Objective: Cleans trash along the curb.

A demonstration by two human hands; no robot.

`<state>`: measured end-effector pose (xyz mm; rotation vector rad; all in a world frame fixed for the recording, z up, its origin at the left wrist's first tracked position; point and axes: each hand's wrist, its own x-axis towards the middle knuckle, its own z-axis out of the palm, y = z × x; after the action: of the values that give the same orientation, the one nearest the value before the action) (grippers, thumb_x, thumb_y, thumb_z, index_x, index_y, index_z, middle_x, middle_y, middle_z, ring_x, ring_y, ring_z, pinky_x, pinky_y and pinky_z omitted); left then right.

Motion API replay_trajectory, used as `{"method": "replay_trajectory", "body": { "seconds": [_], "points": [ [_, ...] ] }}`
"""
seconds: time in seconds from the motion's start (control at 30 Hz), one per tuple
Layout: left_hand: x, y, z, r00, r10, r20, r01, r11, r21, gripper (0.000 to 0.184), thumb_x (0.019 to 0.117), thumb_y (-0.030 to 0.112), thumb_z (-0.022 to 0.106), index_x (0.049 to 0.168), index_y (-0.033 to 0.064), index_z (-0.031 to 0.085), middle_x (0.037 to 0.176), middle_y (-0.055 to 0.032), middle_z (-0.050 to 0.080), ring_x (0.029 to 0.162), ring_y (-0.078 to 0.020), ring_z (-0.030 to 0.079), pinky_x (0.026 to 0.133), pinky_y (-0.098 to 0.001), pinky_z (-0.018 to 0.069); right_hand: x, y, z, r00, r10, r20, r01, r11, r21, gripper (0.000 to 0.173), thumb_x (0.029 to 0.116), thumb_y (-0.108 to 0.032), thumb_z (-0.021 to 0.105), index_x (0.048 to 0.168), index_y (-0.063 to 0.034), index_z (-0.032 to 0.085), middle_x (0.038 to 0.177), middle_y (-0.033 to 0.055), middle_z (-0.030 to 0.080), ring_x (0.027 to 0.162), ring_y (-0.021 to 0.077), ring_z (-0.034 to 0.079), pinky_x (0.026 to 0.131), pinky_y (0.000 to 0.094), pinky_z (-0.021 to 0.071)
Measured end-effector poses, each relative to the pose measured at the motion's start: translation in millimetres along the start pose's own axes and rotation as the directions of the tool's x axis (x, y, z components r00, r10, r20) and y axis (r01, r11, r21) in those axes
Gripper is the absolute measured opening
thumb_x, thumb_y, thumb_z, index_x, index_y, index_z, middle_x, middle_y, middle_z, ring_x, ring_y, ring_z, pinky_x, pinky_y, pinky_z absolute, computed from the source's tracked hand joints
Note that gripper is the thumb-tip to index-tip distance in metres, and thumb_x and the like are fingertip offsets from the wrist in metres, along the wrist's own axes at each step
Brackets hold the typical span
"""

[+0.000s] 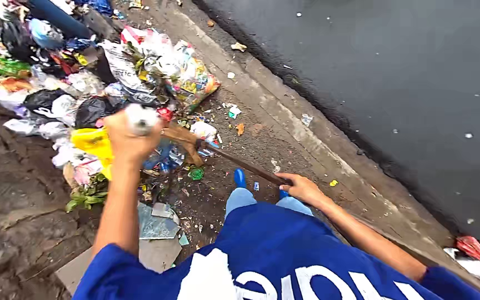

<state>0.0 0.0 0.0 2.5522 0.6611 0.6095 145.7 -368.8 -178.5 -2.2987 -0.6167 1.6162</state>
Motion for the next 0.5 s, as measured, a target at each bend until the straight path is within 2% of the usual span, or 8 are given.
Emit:
{"method": "replay_trajectory", "body": {
  "seconds": [0.03,0.07,0.1,0.13,0.2,0.27,0.37,0.5],
  "points": [
    [9,-22,24,0.992,0.019,0.121,-0.021,1.0,0.015,0.034,0.0818,0.019,0.075,0.087,-0.0125,0.064,0.077,-0.0209,0.067,0.07,-0.0239,0.065,0.069,-0.045,0.0532,0,-15,-2,0.999,0.029,-0.035,-0.03,0.999,-0.037,0.053,0.1035,-0.023,0.06,0.156,-0.0296,0.049,0.138,0.0202,0.065,0.126,0.0455,0.06,0.104,0.0691,0.0433],
    [14,-50,49,0.96,-0.008,0.278,0.004,1.0,0.016,0.029,0.0795,0.016,0.077,0.089,-0.0096,0.068,0.081,-0.0247,0.069,0.076,-0.0346,0.07,0.072,-0.0563,0.0545,-1,-20,-3,0.997,0.052,-0.062,-0.055,0.997,-0.047,0.054,0.1038,-0.022,0.059,0.156,-0.0304,0.048,0.137,0.0212,0.065,0.125,0.047,0.061,0.103,0.0704,0.0436],
    [15,-80,77,0.891,-0.071,0.448,0.058,0.997,0.043,0.028,0.0784,0.015,0.08,0.096,-0.0053,0.072,0.089,-0.0254,0.072,0.085,-0.0405,0.071,0.079,-0.0632,0.0544,-4,-15,-2,0.994,0.065,-0.083,-0.068,0.997,-0.032,0.054,0.1037,-0.022,0.06,0.156,-0.0301,0.049,0.136,0.0223,0.065,0.124,0.048,0.061,0.102,0.0719,0.044],
    [12,-108,105,0.788,-0.136,0.6,0.1,0.991,0.093,0.03,0.0796,0.014,0.08,0.104,-0.0018,0.073,0.098,-0.0255,0.073,0.096,-0.0439,0.07,0.086,-0.067,0.0529,-8,-8,-2,0.992,0.076,-0.104,-0.077,0.997,-0.008,0.053,0.1034,-0.021,0.061,0.155,-0.0293,0.05,0.134,0.0234,0.066,0.121,0.0489,0.063,0.101,0.0728,0.0446],
    [-2,-156,156,0.592,-0.195,0.782,0.095,0.98,0.173,0.031,0.0839,0.016,0.078,0.109,-0.0002,0.071,0.106,-0.0259,0.071,0.105,-0.0465,0.067,0.089,-0.0694,0.05,-25,-2,-3,0.983,0.102,-0.153,-0.097,0.994,0.04,0.053,0.1027,-0.016,0.063,0.153,-0.0257,0.053,0.132,0.0246,0.067,0.118,0.0503,0.064,0.099,0.0744,0.0447],
    [-22,-192,190,0.502,-0.161,0.85,0.038,0.986,0.164,0.029,0.0846,0.019,0.077,0.105,-0.0005,0.072,0.104,-0.025,0.071,0.104,-0.0456,0.067,0.088,-0.0679,0.0509,-49,1,-3,0.965,0.16,-0.208,-0.14,0.984,0.11,0.052,0.1011,-0.012,0.065,0.151,-0.0246,0.056,0.132,0.0219,0.068,0.117,0.0482,0.065,0.098,0.0739,0.0453],
    [-34,-208,217,0.428,-0.118,0.896,-0.049,0.987,0.153,0.03,0.0871,0.018,0.076,0.11,-0.0005,0.071,0.111,-0.0238,0.071,0.111,-0.044,0.066,0.093,-0.065,0.0501,-85,21,-11,0.914,0.285,-0.289,-0.234,0.951,0.2,0.052,0.1008,-0.012,0.065,0.151,-0.024,0.056,0.134,0.0193,0.068,0.114,0.0456,0.067,0.095,0.0719,0.0474],
    [-16,-205,188,0.427,-0.104,0.898,-0.036,0.991,0.132,0.027,0.0886,0.013,0.074,0.112,-0.0008,0.072,0.111,-0.0241,0.072,0.111,-0.0446,0.066,0.094,-0.066,0.0495,-93,25,-16,0.798,0.444,-0.408,-0.432,0.893,0.126,0.05,0.1044,-0.015,0.059,0.154,-0.0214,0.053,0.137,0.0271,0.063,0.123,0.057,0.059,0.097,0.0815,0.0391]
  ]
}}
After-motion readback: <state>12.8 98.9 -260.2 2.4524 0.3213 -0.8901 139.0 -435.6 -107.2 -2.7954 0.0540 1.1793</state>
